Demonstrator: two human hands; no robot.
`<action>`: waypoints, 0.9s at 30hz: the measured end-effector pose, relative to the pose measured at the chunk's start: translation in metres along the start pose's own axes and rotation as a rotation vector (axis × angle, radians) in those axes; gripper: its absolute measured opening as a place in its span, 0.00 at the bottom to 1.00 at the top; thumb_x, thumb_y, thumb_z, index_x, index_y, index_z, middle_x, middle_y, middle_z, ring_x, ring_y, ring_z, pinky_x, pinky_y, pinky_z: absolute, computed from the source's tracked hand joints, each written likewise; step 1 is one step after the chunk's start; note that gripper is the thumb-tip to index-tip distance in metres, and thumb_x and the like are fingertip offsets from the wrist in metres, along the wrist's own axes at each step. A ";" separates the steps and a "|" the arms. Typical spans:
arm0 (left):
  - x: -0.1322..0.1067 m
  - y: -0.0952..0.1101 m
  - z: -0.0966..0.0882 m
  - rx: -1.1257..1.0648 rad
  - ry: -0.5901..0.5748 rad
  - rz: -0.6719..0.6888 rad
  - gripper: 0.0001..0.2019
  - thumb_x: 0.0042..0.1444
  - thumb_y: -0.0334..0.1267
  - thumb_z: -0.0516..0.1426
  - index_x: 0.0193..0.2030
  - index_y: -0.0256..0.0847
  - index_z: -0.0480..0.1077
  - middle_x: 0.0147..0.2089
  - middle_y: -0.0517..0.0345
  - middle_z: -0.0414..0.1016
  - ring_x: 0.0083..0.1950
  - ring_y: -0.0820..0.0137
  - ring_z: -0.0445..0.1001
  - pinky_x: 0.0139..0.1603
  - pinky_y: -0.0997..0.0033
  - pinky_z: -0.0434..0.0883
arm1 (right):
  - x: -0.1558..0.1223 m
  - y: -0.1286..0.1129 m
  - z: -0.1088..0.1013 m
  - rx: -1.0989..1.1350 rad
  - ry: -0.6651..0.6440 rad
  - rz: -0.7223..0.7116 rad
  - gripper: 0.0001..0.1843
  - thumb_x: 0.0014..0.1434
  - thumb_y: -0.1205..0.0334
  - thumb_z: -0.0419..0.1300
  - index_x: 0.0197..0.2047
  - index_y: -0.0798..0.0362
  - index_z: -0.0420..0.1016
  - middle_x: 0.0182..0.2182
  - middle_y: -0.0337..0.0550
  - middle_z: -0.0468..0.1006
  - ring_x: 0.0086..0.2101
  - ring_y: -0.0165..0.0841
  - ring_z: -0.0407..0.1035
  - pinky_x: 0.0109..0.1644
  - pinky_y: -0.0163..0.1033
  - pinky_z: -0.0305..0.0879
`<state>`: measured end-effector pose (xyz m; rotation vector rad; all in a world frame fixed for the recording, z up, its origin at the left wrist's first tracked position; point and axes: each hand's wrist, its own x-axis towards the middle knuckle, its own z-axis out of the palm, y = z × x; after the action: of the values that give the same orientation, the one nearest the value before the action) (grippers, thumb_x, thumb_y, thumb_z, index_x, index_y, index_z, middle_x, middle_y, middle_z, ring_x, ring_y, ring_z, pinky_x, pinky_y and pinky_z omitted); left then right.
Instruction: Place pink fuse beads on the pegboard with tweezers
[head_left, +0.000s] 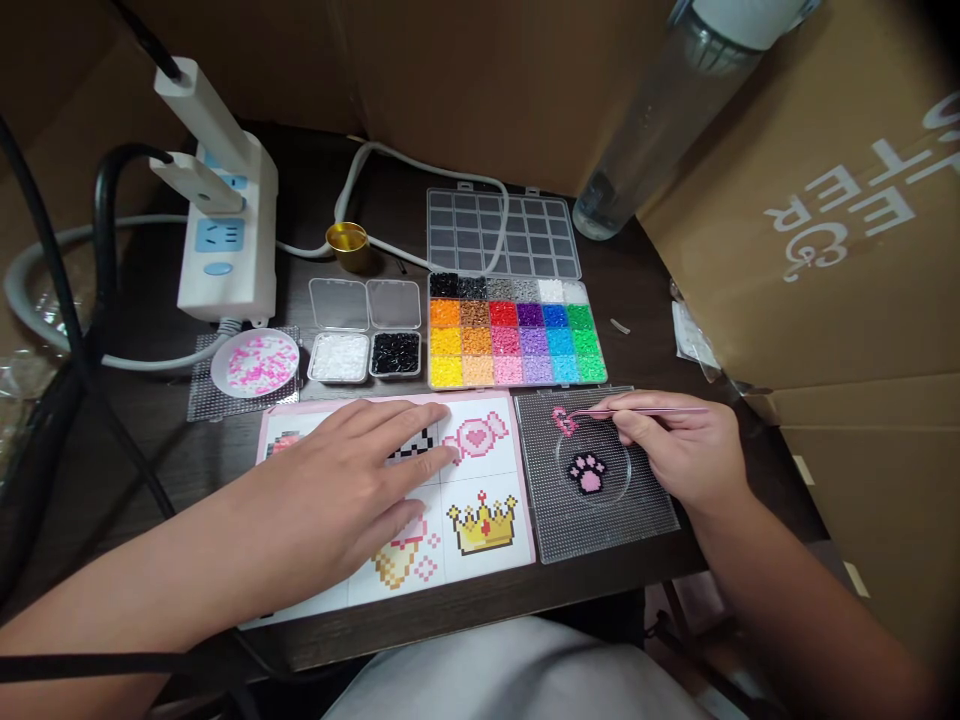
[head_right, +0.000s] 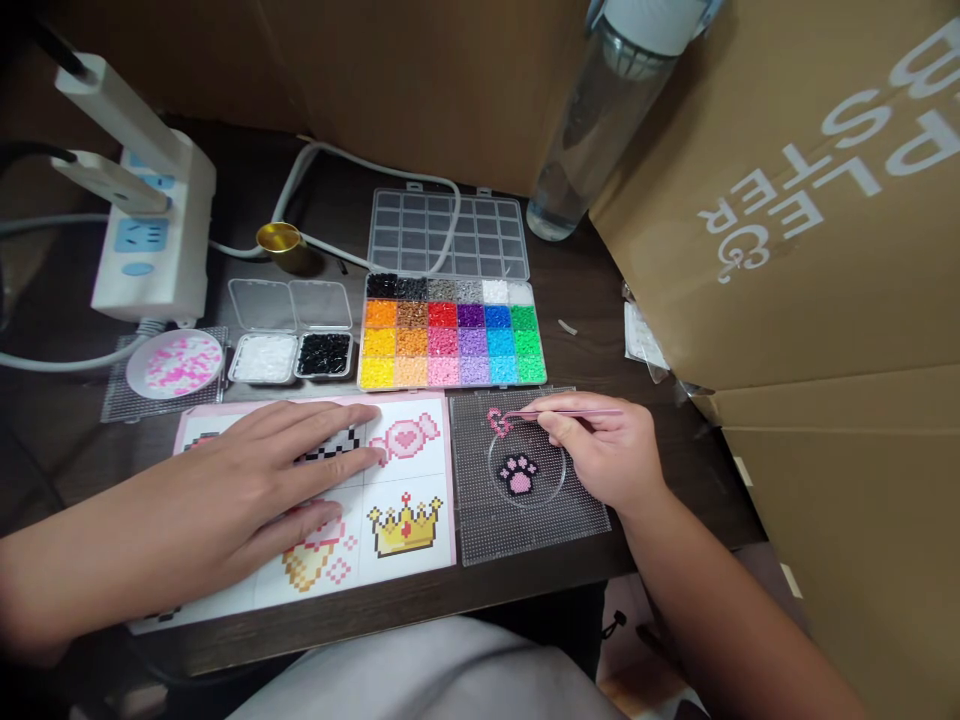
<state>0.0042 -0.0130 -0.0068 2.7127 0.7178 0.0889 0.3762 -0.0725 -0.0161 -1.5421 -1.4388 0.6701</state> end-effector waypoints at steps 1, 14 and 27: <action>0.000 0.000 0.001 -0.006 0.003 0.001 0.24 0.79 0.42 0.54 0.76 0.52 0.78 0.81 0.45 0.73 0.76 0.39 0.75 0.72 0.32 0.79 | 0.000 0.000 0.000 0.000 0.002 0.000 0.12 0.62 0.68 0.71 0.37 0.42 0.95 0.35 0.40 0.93 0.24 0.31 0.81 0.28 0.33 0.79; -0.001 -0.001 0.001 -0.032 0.019 -0.014 0.24 0.78 0.40 0.55 0.76 0.54 0.78 0.81 0.48 0.73 0.77 0.41 0.74 0.73 0.37 0.78 | 0.001 0.001 -0.001 -0.002 0.016 -0.003 0.10 0.62 0.67 0.71 0.37 0.43 0.95 0.34 0.41 0.93 0.22 0.31 0.80 0.27 0.34 0.79; -0.004 0.000 0.003 0.005 0.081 0.003 0.25 0.75 0.38 0.62 0.76 0.55 0.77 0.80 0.48 0.74 0.76 0.46 0.75 0.72 0.45 0.78 | 0.037 -0.030 0.009 0.109 0.135 -0.054 0.02 0.62 0.61 0.77 0.37 0.46 0.95 0.34 0.44 0.93 0.23 0.33 0.82 0.30 0.37 0.86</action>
<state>0.0014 -0.0155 -0.0099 2.7282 0.7383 0.1985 0.3610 -0.0370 0.0129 -1.4309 -1.3172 0.5909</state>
